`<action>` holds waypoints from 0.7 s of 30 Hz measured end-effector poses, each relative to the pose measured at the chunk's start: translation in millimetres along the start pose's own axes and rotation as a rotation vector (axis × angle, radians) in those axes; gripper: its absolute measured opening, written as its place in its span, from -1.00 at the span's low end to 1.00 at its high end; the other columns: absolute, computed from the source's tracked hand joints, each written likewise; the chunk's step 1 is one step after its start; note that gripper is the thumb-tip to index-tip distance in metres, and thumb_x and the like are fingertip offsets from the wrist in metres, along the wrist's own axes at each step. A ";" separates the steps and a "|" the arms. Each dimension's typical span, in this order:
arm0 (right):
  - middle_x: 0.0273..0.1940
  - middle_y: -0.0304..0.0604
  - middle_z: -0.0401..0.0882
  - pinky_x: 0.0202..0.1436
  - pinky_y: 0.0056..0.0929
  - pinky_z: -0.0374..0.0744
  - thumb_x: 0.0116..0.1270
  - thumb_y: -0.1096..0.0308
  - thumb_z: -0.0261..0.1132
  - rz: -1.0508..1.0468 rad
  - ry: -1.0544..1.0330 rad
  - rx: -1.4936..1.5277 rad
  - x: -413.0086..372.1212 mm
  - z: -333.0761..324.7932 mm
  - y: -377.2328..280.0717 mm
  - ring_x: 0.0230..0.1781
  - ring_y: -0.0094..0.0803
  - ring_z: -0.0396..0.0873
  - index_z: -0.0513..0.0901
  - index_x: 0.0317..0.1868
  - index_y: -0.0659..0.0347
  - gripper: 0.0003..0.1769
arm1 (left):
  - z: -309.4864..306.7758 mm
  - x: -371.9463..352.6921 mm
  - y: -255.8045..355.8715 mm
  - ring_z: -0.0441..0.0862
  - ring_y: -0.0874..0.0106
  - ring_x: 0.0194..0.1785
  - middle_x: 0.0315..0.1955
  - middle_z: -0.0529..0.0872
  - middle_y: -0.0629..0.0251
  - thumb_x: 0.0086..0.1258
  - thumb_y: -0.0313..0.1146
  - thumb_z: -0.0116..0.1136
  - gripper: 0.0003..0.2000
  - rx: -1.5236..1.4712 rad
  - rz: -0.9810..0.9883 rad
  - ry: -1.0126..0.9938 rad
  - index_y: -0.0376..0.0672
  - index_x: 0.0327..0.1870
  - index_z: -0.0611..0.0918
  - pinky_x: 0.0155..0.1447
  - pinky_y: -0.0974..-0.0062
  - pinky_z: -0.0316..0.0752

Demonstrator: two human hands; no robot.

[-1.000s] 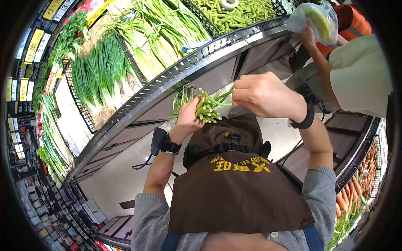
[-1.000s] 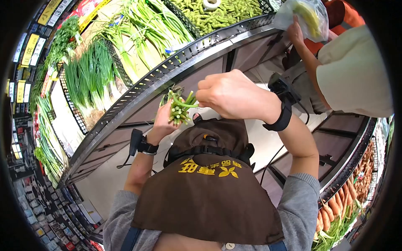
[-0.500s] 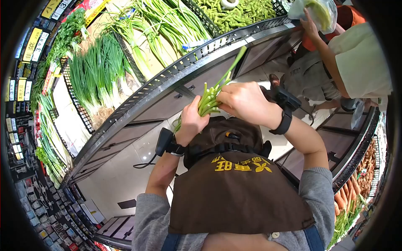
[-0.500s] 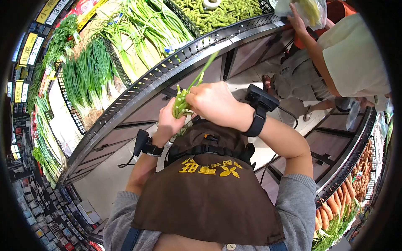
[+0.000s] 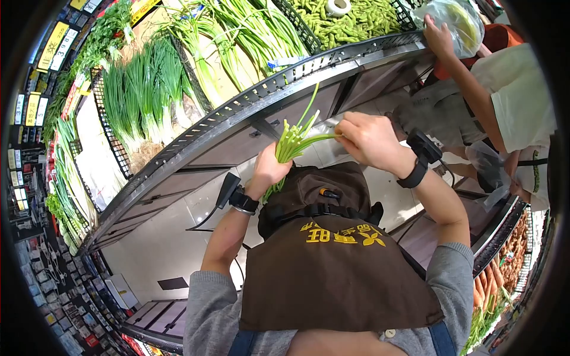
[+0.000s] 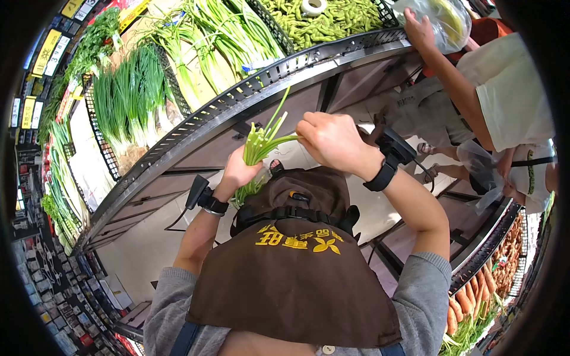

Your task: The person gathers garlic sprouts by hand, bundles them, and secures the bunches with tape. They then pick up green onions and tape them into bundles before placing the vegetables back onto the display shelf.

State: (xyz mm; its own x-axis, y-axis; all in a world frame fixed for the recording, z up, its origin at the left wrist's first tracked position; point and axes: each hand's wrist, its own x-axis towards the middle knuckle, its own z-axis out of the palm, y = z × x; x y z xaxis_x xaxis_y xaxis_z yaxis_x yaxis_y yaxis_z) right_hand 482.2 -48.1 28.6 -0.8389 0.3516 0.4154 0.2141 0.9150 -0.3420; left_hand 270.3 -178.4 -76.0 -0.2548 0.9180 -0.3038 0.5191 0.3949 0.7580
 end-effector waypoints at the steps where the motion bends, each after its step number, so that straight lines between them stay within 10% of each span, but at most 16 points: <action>1: -0.53 -0.14 0.46 -0.53 -0.29 0.48 0.08 0.38 0.24 0.025 -0.093 -0.019 -4.7 3.7 1.5 -0.56 -0.20 0.52 0.47 -0.47 0.21 -0.88 | 0.6 -1.1 2.2 0.58 0.06 -0.11 -0.26 0.66 0.03 0.05 -0.34 0.16 -0.71 0.040 -0.005 0.020 -0.16 -0.15 0.55 -0.05 0.25 0.47; 10: -0.50 -0.03 0.53 -0.50 -0.24 0.49 0.26 0.20 0.14 0.071 -0.511 0.059 -46.1 39.6 13.7 -0.52 -0.08 0.55 0.50 -0.41 0.19 -0.77 | -10.3 -6.4 20.0 0.57 0.01 -0.13 -0.31 0.65 0.02 0.07 -0.32 0.16 -0.74 0.330 -0.065 -0.055 -0.13 -0.19 0.55 -0.09 0.21 0.47; 16: -0.53 -0.15 0.35 -0.48 -0.43 0.32 0.31 0.36 0.13 0.032 0.326 0.826 22.3 18.9 -57.5 -0.56 -0.32 0.36 0.44 -0.43 0.25 -0.82 | 99.8 22.6 -90.1 0.60 0.07 -0.17 -0.34 0.65 -0.02 0.00 -0.36 0.19 -0.69 0.039 0.251 -0.269 -0.26 -0.20 0.55 -0.10 0.31 0.46; 18: -0.48 -0.27 0.32 -0.46 -0.60 0.24 0.42 0.37 -0.04 0.075 0.752 1.241 28.1 16.6 -55.1 -0.49 -0.57 0.25 0.44 -0.38 0.26 -0.77 | 57.7 -4.0 -24.6 0.62 0.17 -0.30 -0.39 0.64 -0.01 0.00 -0.35 0.21 -0.71 -0.008 0.165 -0.193 -0.26 -0.24 0.55 -0.19 0.37 0.47; 21: -0.37 -0.16 0.44 -0.27 -0.53 0.36 0.40 0.25 0.08 0.327 0.262 0.745 -13.8 7.3 12.6 -0.37 -0.41 0.40 0.48 -0.23 0.30 -0.75 | 0.0 9.0 -31.3 0.55 0.49 -0.49 -0.50 0.58 0.32 0.10 -0.46 0.26 -0.83 -0.584 -0.090 -0.501 -0.26 -0.32 0.57 -0.36 0.50 0.46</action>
State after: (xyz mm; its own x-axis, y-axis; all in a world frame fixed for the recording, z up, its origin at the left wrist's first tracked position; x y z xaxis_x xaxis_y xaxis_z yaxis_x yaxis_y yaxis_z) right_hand 492.8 -42.8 12.4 -0.6296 0.6939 0.3495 -0.0370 0.4225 -0.9056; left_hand 251.8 -182.6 -102.5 0.1962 0.8445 -0.4984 -0.0362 0.5142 0.8569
